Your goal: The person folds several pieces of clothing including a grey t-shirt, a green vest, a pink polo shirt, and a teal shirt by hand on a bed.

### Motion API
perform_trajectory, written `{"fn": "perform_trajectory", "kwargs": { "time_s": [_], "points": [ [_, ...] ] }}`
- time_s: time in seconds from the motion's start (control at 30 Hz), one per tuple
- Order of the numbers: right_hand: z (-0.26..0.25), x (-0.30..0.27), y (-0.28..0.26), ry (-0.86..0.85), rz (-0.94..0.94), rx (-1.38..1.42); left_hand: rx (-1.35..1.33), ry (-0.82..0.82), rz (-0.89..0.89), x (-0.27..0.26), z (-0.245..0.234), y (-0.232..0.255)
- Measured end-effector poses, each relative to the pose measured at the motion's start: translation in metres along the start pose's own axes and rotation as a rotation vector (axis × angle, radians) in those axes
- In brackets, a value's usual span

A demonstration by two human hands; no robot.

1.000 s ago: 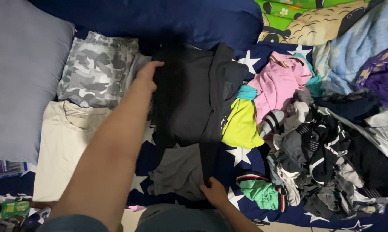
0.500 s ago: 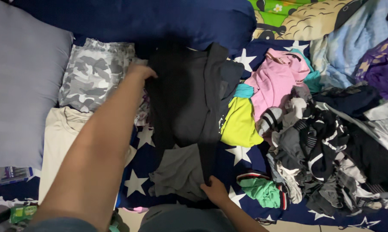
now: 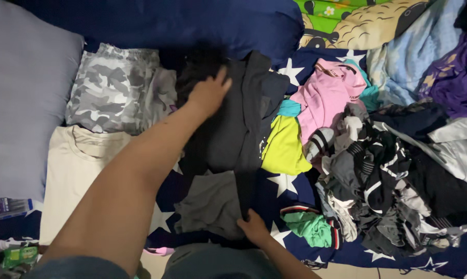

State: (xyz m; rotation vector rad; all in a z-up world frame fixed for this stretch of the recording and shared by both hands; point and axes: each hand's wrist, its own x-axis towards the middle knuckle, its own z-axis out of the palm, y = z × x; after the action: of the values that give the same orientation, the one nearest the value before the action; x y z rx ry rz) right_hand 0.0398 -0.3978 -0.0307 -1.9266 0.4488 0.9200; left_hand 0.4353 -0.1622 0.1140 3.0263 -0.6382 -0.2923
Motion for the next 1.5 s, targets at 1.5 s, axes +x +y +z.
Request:
{"fn": "perform_trajectory", "kwargs": {
  "time_s": [1.5],
  "points": [
    [-0.104,-0.213,-0.210,0.361,-1.129,-0.451,-1.232,0.514,-0.550,-0.395,0.000,0.089]
  ]
}}
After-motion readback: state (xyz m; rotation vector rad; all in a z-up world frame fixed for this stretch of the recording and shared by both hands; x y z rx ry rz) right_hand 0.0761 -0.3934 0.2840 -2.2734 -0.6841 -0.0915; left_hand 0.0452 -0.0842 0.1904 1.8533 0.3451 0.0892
